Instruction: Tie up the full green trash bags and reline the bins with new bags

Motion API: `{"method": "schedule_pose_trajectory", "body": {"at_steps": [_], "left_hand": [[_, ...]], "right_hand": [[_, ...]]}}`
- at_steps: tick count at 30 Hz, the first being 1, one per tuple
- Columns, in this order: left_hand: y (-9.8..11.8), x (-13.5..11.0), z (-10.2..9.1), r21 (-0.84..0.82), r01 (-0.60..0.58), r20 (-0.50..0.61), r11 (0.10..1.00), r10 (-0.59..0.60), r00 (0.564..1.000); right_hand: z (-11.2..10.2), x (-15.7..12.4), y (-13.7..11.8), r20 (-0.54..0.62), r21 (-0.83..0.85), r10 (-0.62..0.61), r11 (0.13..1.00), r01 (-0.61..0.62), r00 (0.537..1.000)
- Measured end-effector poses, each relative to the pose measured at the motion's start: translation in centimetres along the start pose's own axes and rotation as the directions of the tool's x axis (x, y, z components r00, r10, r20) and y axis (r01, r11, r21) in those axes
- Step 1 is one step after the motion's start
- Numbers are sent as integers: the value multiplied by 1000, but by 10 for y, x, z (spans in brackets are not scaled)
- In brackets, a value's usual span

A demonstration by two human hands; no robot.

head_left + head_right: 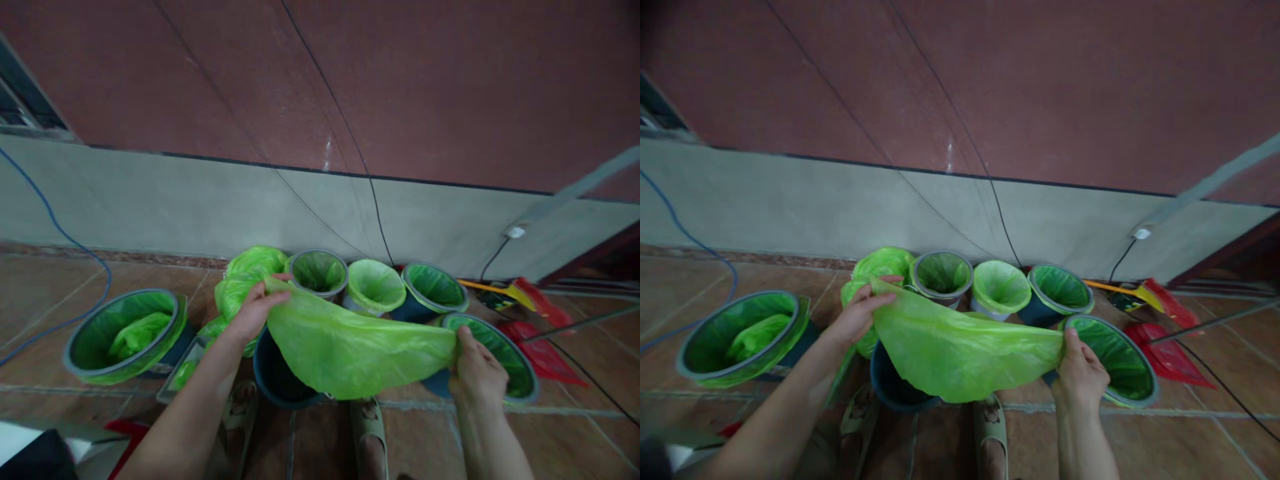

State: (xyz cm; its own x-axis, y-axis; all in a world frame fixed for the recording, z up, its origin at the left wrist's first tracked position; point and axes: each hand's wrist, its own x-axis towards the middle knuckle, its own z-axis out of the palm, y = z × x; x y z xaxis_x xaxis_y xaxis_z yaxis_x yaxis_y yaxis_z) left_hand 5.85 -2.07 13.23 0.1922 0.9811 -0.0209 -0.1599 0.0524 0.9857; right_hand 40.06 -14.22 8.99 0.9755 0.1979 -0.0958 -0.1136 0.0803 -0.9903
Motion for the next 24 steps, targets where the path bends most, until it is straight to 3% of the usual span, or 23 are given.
{"method": "schedule_pose_trajectory", "body": {"at_steps": [2,4,7,9,10,11,14,15,17,19,24], "left_hand": [[-2,-3,2,-12,52,108,999,-50,993],[-5,-2,3,13,66,122,998,-67,990],[-11,2,6,74,38,79,997,-44,996],[-15,5,13,119,-4,76,993,-5,997],[-17,6,18,150,-28,84,988,16,996],[-18,5,25,187,-51,98,981,33,995],[-23,1,50,291,-126,170,948,78,982],[-25,-2,59,314,-157,203,937,95,975],[-30,-7,76,346,-211,272,914,118,955],[-34,-11,89,384,-242,335,891,110,936],[-46,-13,100,476,-303,442,825,73,894]], "right_hand": [[-2,5,5,12,-18,-8,1000,9,1000],[-5,12,9,33,-81,-41,996,43,999],[-5,13,11,67,-333,-264,903,270,962],[0,-2,6,163,-448,-500,731,516,850],[4,-14,3,241,-431,-591,645,631,770],[9,-28,0,350,-343,-618,615,710,704],[26,-75,-7,706,-48,-497,678,734,505],[31,-88,-8,774,9,-458,698,716,438],[40,-106,-9,844,43,-401,713,700,356],[45,-111,-7,858,42,-383,718,695,343],[51,-96,-1,822,78,-366,831,551,436]]}}
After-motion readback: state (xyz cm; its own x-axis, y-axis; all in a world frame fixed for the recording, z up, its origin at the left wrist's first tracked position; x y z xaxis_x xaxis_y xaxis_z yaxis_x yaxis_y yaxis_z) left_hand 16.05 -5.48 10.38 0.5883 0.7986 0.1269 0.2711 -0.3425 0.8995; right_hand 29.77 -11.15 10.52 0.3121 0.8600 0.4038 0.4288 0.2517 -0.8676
